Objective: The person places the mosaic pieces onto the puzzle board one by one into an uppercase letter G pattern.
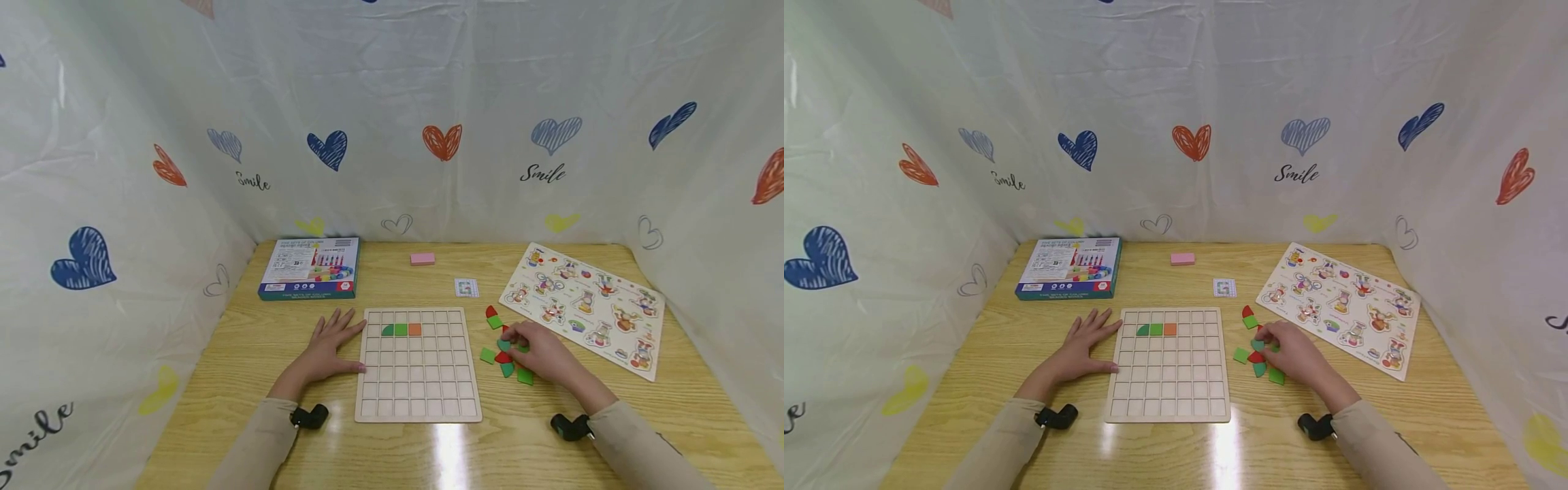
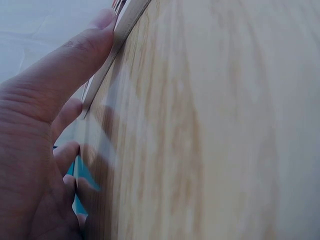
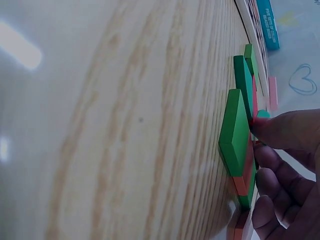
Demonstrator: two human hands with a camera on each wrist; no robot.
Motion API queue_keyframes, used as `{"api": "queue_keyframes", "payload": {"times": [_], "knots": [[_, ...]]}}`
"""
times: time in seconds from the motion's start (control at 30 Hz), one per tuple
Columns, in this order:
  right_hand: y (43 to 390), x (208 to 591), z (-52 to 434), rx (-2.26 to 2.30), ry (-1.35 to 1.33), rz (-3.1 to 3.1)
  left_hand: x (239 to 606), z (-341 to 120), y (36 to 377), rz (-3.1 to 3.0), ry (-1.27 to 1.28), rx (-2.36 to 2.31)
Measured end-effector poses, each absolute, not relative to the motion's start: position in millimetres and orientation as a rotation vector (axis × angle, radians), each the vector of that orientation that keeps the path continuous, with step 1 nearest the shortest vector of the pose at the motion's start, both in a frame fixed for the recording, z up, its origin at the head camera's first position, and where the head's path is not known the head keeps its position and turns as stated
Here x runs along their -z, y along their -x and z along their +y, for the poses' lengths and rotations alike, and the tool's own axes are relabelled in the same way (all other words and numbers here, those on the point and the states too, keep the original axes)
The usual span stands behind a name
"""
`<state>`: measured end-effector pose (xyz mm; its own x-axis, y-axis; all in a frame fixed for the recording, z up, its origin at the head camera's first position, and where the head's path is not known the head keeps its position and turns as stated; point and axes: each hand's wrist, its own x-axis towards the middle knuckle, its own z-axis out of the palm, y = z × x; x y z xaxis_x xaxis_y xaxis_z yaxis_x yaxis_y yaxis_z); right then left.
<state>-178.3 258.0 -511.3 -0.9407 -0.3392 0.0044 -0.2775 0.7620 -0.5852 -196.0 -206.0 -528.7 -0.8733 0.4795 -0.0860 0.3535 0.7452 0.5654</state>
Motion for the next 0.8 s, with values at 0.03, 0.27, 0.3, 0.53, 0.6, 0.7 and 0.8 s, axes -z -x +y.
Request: {"api": "queue_keyframes", "payload": {"times": [0.03, 0.27, 0.3, 0.53, 0.6, 0.7, 0.8], "knots": [[178.9, 512.2, 258.4, 0.928, 0.517, 2.850, 528.9, -206.1, 196.0, 2.718, -0.658, -0.815], [180.8, 519.1, 258.5, 0.971, 0.533, 2.854, 530.0, -206.8, 196.4, 2.719, -0.662, -0.817], [180.7, 519.4, 258.2, 0.979, 0.524, 2.854, 530.1, -206.9, 196.4, 2.719, -0.663, -0.817], [180.5, 519.0, 256.2, 0.975, 0.443, 2.844, 530.3, -206.5, 196.6, 2.719, -0.662, -0.818], [180.0, 517.7, 255.9, 0.987, 0.423, 2.844, 530.7, -206.5, 196.7, 2.720, -0.662, -0.819], [179.6, 515.9, 255.1, 1.020, 0.414, 2.854, 530.8, -206.6, 196.8, 2.721, -0.660, -0.819], [180.0, 514.6, 254.0, 1.051, 0.432, 2.875, 530.3, -206.6, 196.7, 2.723, -0.662, -0.815]]}}
